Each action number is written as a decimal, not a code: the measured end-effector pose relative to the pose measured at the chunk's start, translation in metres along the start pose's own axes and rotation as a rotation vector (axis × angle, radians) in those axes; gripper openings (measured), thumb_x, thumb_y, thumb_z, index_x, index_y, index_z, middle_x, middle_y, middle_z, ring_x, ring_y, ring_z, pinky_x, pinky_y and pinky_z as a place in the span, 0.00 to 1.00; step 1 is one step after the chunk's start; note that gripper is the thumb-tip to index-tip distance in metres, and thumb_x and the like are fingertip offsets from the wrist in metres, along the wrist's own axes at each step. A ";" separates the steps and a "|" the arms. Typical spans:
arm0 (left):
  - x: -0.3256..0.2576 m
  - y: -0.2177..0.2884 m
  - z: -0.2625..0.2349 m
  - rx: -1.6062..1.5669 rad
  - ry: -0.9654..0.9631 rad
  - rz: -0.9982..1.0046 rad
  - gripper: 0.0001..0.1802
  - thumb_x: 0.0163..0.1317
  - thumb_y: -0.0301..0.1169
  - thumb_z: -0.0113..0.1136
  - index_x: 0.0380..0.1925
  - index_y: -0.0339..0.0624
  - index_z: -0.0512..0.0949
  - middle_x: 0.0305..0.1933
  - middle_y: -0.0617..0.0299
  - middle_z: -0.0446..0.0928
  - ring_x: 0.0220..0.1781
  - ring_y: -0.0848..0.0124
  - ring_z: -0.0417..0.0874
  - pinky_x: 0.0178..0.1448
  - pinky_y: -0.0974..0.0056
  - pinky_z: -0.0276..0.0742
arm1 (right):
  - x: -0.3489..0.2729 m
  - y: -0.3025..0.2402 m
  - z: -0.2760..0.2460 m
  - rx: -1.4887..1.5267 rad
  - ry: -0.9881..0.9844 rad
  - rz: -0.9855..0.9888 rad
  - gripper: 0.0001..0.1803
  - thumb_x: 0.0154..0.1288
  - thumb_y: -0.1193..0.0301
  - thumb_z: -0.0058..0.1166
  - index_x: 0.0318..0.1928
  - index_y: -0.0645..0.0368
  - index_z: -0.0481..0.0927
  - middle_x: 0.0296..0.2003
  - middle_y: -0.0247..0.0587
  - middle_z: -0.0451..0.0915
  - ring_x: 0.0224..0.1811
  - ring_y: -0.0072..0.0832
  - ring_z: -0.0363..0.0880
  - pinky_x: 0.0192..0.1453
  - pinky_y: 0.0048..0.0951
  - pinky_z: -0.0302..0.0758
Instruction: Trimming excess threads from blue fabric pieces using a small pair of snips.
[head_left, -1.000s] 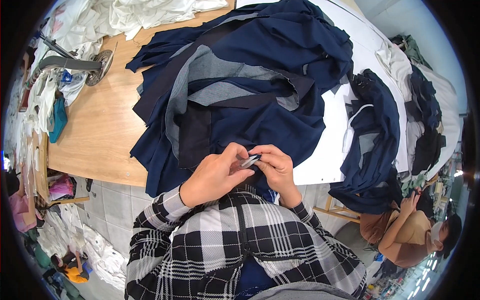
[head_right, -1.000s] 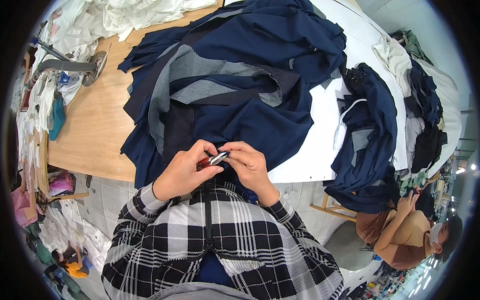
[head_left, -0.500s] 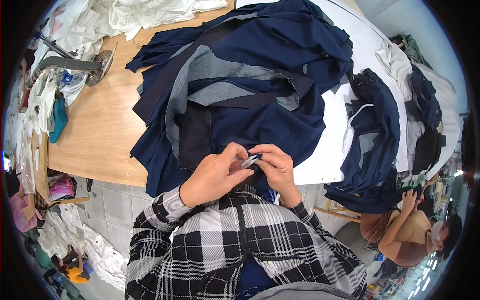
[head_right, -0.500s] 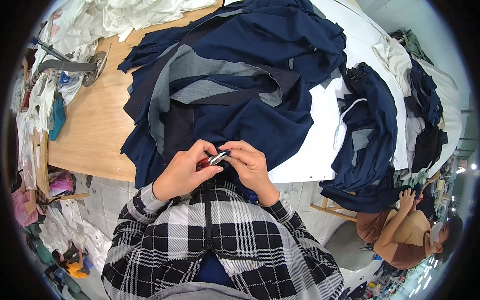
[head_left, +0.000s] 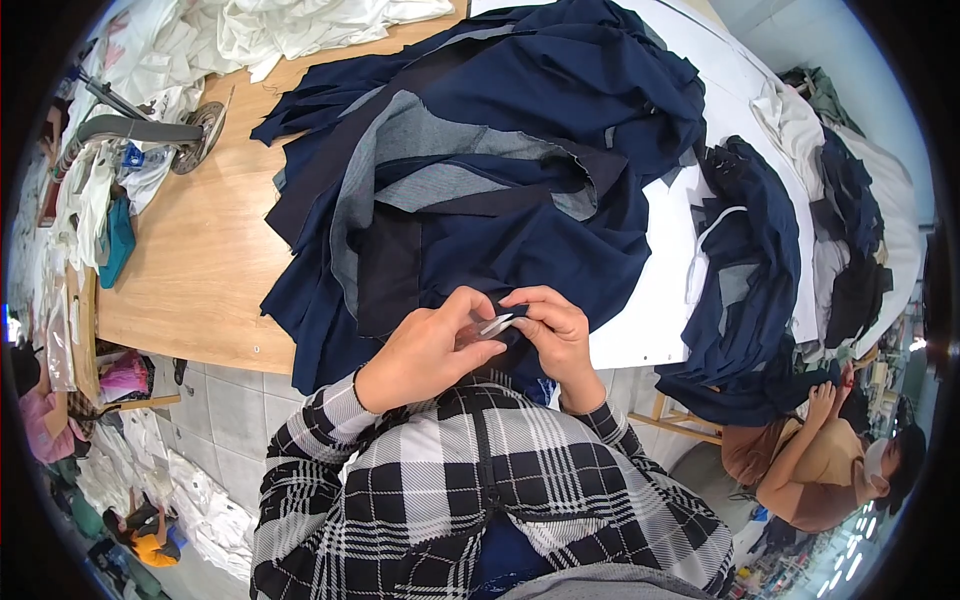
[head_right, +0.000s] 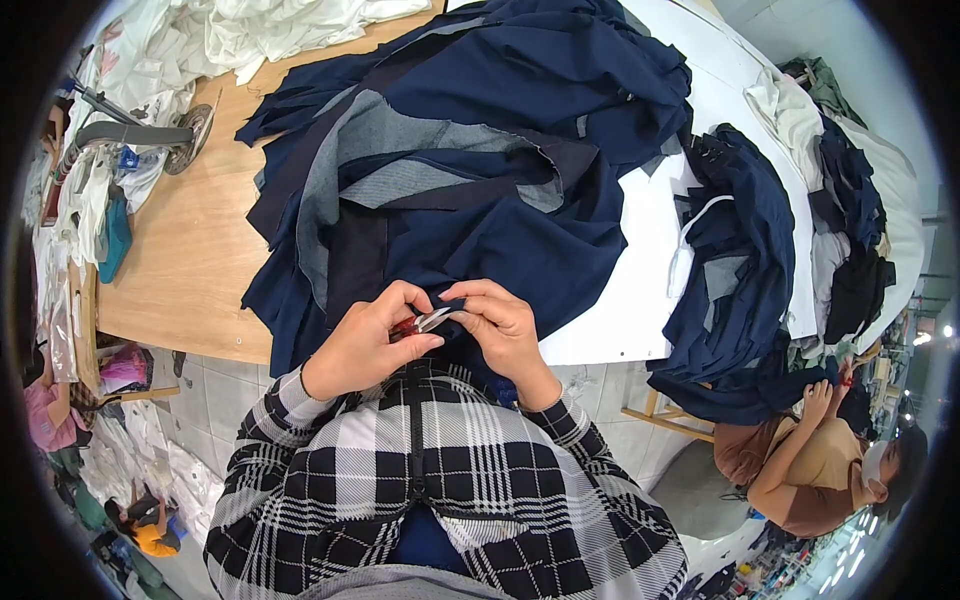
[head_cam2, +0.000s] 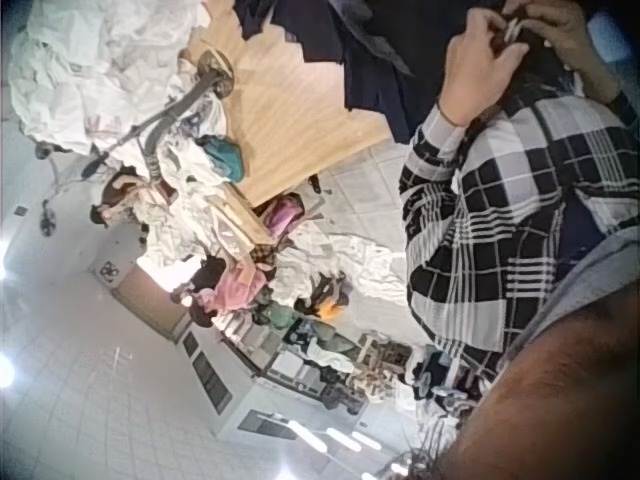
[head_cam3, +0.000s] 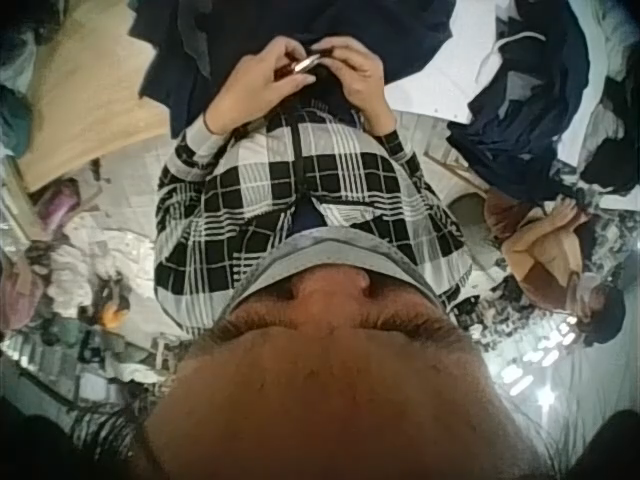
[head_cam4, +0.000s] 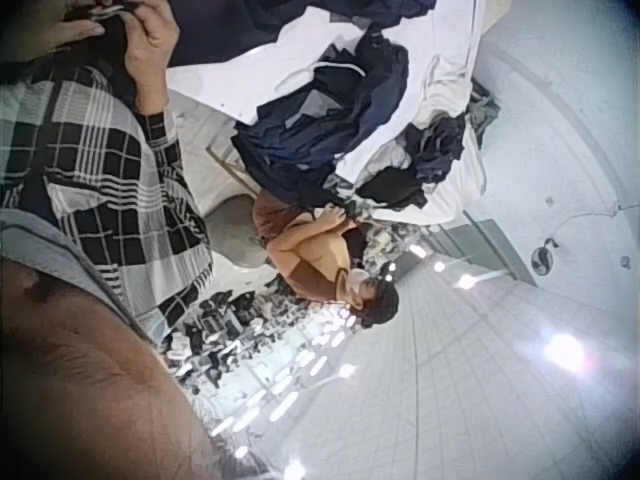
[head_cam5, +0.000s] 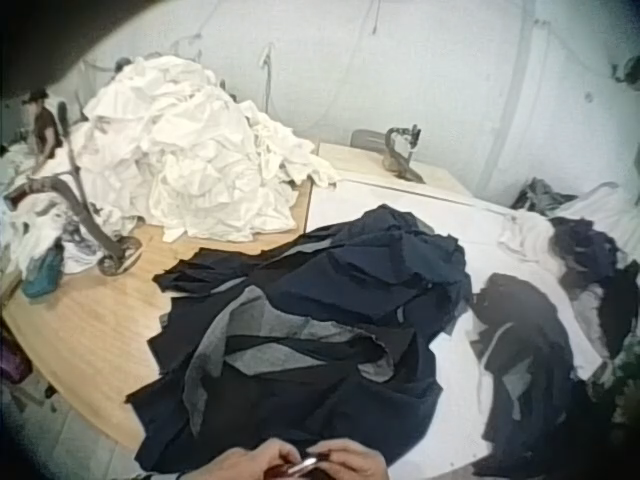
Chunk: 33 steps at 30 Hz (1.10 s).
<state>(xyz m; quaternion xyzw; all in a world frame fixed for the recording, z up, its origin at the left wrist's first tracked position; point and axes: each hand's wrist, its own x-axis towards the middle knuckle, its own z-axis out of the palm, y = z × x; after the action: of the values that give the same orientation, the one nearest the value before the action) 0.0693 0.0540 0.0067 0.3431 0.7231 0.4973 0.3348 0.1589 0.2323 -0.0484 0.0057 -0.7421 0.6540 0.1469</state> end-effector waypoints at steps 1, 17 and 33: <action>0.000 0.001 -0.001 0.027 -0.005 -0.024 0.18 0.56 0.32 0.62 0.39 0.38 0.64 0.24 0.53 0.77 0.21 0.63 0.79 0.26 0.65 0.70 | 0.000 0.000 0.000 -0.003 0.016 -0.010 0.02 0.56 0.81 0.56 0.30 0.68 0.79 0.39 0.40 0.80 0.27 0.18 0.71 0.29 0.18 0.66; 0.002 0.002 0.002 0.043 -0.002 -0.023 0.18 0.56 0.33 0.62 0.39 0.38 0.65 0.25 0.52 0.77 0.24 0.59 0.80 0.28 0.63 0.72 | 0.000 -0.005 0.003 -0.074 0.014 -0.037 0.03 0.56 0.82 0.54 0.32 0.68 0.79 0.40 0.42 0.79 0.31 0.23 0.76 0.33 0.19 0.71; 0.012 -0.007 -0.005 -0.068 0.180 0.044 0.18 0.52 0.28 0.65 0.42 0.35 0.74 0.26 0.65 0.72 0.23 0.79 0.67 0.29 0.73 0.66 | 0.000 -0.002 -0.002 0.023 0.009 0.012 0.04 0.56 0.80 0.56 0.32 0.68 0.75 0.45 0.41 0.71 0.36 0.23 0.70 0.39 0.20 0.67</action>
<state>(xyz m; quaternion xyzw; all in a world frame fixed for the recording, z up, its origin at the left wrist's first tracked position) 0.0577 0.0597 -0.0002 0.3012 0.7254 0.5575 0.2690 0.1599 0.2339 -0.0464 0.0000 -0.7339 0.6632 0.1466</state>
